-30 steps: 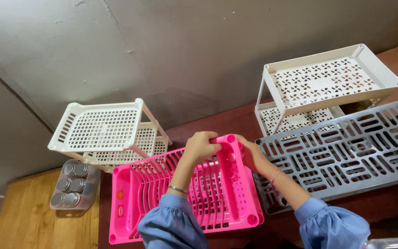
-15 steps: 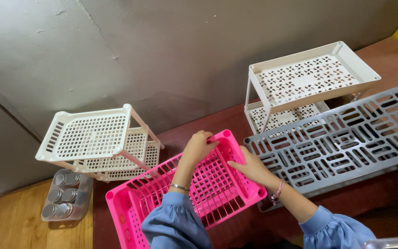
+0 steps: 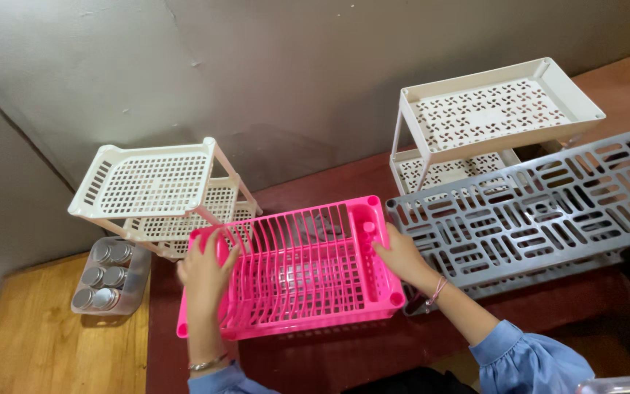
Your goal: The person disassembles a pink plastic rack by removing its legs, then reassembles it by inserting the legs back into the base. They also handle a white plastic rack, removing and reinserting its legs. The task involves manipulating multiple plastic rack components on a table.
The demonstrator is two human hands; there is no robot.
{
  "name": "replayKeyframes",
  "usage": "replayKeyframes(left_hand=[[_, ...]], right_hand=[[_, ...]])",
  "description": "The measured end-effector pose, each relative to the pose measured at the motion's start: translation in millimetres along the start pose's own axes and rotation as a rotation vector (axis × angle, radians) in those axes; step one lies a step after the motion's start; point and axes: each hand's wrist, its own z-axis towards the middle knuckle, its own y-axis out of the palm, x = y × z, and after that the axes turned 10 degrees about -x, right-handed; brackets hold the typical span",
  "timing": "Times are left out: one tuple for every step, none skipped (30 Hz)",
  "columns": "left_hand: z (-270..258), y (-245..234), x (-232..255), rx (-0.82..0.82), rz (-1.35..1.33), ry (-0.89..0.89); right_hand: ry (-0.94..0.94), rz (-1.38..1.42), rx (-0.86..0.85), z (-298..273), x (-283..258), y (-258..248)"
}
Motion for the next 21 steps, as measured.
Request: replayKeyframes(left_hand=[[-12.9, -3.0, -22.9, -0.070, -0.010, -0.172], [-15.8, -2.0, -37.6, -0.104, -0.123, -0.250], [-18.5, -0.1, -53.5, -0.139, -0.235, -0.329], [-21.4, 4.7, -66.9, -0.092, -0.249, -0.208], [-24.0, 11.8, -76.8, -0.044, -0.264, -0.088], [-25.1, 20.7, -83.0, 0.004, -0.279, 0.031], [-26.0, 28.8, -89.4, 0.002, -0.357, -0.016], [-28.6, 34.8, -97.1, -0.001, -0.436, -0.064], [-29.1, 39.6, -103.2, -0.002, -0.514, -0.111], [-28.9, 44.1, -108.6, 0.021, -0.543, -0.099], [-27.4, 46.4, -115.6, 0.047, -0.573, -0.083], [-26.1, 48.5, -124.4, 0.073, -0.603, -0.068], [-21.9, 52.7, -133.0, 0.054, -0.730, -0.046], [-16.7, 57.7, -142.7, 0.033, -0.858, -0.024], [-14.5, 62.4, -155.2, 0.012, -0.984, -0.001], [-15.8, 67.9, -169.5, -0.040, -1.040, -0.017], [-16.7, 73.8, -182.7, -0.093, -1.096, -0.031], [-18.6, 80.3, -195.4, -0.147, -1.150, -0.046], [-23.4, 88.4, -207.5, -0.141, -1.222, -0.006], [-28.7, 97.2, -217.4, -0.136, -1.293, 0.033], [-32.1, 104.5, -225.2, -0.132, -1.362, 0.069]], right_hand=[[-0.010, 0.027, -0.004, -7.0, -3.6, 0.8], [-0.019, 0.053, -0.008, -14.3, -7.1, 1.2], [-0.007, 0.077, -0.031, -22.9, -9.8, 2.9], [0.005, 0.101, -0.055, -31.6, -12.3, 4.6], [0.017, 0.126, -0.080, -40.1, -14.3, 5.2], [0.012, 0.133, -0.087, -48.9, -15.8, 4.8], [0.004, 0.139, -0.095, -57.0, -17.4, 4.5], [-0.004, 0.146, -0.103, -65.3, -19.0, 4.4], [0.009, 0.200, -0.123, -71.9, -21.3, 3.9], [0.021, 0.254, -0.143, -78.6, -23.5, 3.2], [0.030, 0.308, -0.159, -83.2, -25.8, 2.2], [0.027, 0.360, -0.176, -86.9, -27.6, 2.0], [0.027, 0.410, -0.190, -91.3, -27.4, 2.6], [0.026, 0.460, -0.204, -96.1, -25.9, 3.6], [0.030, 0.488, -0.203, -101.2, -23.4, 4.9], [0.034, 0.516, -0.202, -106.7, -19.8, 5.5], [0.038, 0.544, -0.200, -112.6, -15.6, 6.1], [0.096, 0.450, -0.186, -118.0, -11.3, 8.1], [0.157, 0.356, -0.170, -123.5, -7.2, 11.8], [0.218, 0.262, -0.155, -128.2, -2.7, 15.7], [0.167, 0.345, -0.160, -133.0, 2.7, 21.3]])
